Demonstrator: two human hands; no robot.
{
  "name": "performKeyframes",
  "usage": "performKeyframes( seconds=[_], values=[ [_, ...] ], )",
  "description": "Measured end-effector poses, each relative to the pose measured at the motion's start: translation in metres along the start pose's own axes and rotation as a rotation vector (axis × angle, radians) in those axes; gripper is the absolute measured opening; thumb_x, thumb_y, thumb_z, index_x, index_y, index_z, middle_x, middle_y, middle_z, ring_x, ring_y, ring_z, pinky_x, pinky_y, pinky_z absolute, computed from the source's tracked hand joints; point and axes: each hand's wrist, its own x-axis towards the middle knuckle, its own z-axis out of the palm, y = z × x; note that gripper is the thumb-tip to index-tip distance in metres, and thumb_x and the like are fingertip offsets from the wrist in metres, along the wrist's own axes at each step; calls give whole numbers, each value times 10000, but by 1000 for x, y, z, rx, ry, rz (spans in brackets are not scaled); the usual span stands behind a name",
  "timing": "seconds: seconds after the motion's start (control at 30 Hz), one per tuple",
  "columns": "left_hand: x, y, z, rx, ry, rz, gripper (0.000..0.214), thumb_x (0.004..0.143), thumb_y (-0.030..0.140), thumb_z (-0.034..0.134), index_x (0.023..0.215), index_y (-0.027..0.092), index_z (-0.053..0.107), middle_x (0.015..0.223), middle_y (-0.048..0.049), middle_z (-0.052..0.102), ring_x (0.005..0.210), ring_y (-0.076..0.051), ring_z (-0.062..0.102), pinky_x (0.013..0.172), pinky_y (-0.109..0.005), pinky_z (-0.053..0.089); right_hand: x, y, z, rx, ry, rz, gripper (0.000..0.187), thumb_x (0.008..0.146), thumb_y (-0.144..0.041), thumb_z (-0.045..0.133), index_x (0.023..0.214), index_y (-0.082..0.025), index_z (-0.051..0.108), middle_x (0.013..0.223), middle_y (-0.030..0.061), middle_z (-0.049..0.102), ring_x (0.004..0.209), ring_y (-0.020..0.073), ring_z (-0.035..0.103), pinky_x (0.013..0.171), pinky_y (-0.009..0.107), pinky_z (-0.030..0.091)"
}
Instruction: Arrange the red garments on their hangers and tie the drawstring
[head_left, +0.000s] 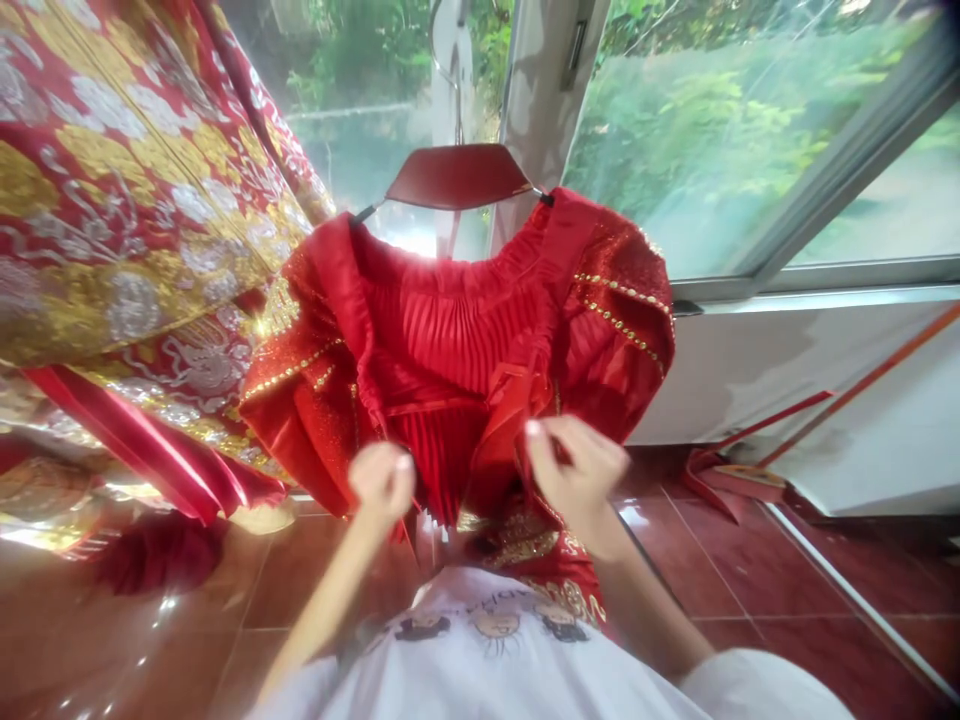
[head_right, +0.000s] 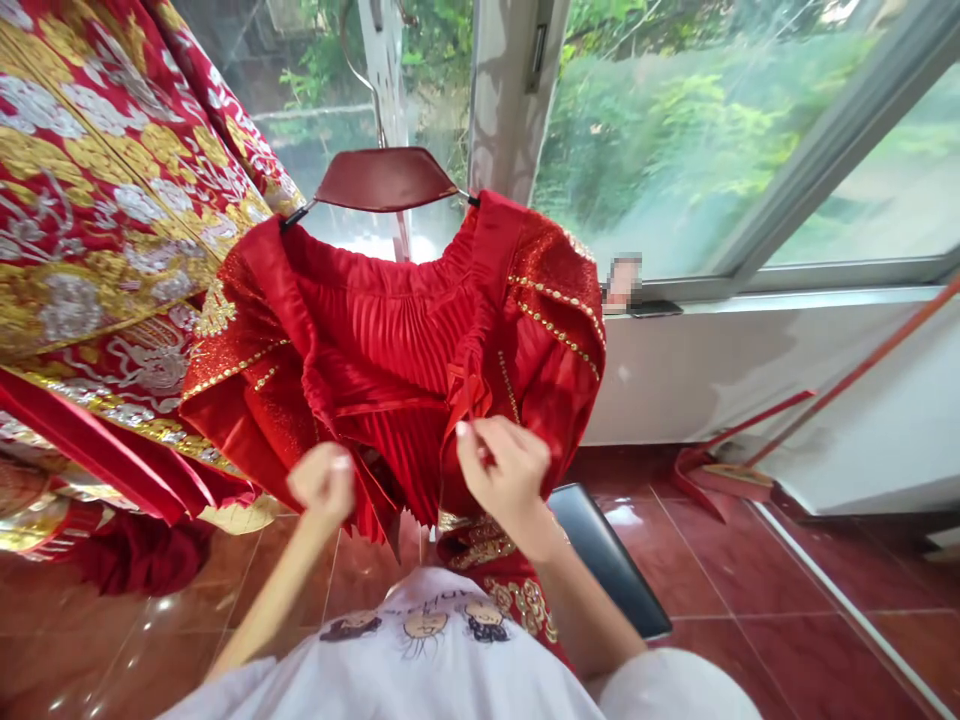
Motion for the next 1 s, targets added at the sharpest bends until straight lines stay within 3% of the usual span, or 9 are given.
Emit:
performKeyframes(
  seconds=[0.13,0.23,0.33,0.47,0.57,0.63,0.73,0.83,1.0],
  values=[
    [-26,-3,79,-48,-290,-167,291,968,348,451,920,151,659,837,-59,732,712,-139,693,637,-226,540,-34,-14,32,64,4,69,154,854,-294,578,863,-224,715,737,29,703,626,188,661,556,306,534],
    [-9,0,105,18,-385,-301,346,954,409,493,1040,107,640,903,-118,727,788,-186,708,687,-260,550,-47,-16,33,94,108,60,108,859,-225,575,813,-226,673,687,2,689,564,169,646,496,281,514],
    [14,17,96,124,-548,-335,368,888,460,590,821,109,676,687,-121,678,638,-242,678,580,-306,512,-30,-8,10,-5,361,-87,95,823,-137,622,870,-217,642,820,9,709,713,165,672,664,301,557],
    [62,61,46,68,-694,-131,352,911,416,553,661,187,647,576,-17,612,522,-165,591,523,-267,446,43,8,-36,-249,588,-313,176,831,-195,628,1005,-177,651,958,54,697,903,206,653,836,402,520],
    [127,91,16,106,-494,39,345,983,389,387,945,198,672,959,-69,686,836,-206,620,787,-376,496,107,10,-56,-366,327,-255,332,860,-299,626,1158,-153,631,1157,104,650,1110,231,584,1002,432,432],
    [178,101,12,293,-204,342,287,977,277,406,1101,215,656,1180,-86,641,1108,-258,563,987,-477,415,139,5,-56,-374,79,-158,508,865,-342,633,1322,-142,538,1272,112,597,1180,236,533,1038,420,392],
    [242,102,28,439,-252,570,332,975,292,464,1276,221,583,1482,-58,428,1415,-284,302,1190,-567,54,163,-2,-44,-437,-188,-84,386,942,-332,518,1262,-123,573,1153,115,641,1014,201,568,927,370,417],
    [273,99,49,413,-349,528,321,1004,347,385,1135,235,655,1250,-60,598,1289,-254,402,1169,-552,158,168,1,-34,-481,-159,-67,258,982,-283,431,915,-160,648,869,69,642,774,154,519,790,309,394],
    [272,113,56,444,-350,401,241,977,253,453,940,208,688,1107,-61,647,1166,-259,452,1049,-544,320,191,24,-44,-354,40,-55,379,999,-295,402,640,-197,469,653,14,429,644,125,380,680,278,352]
  ],
)
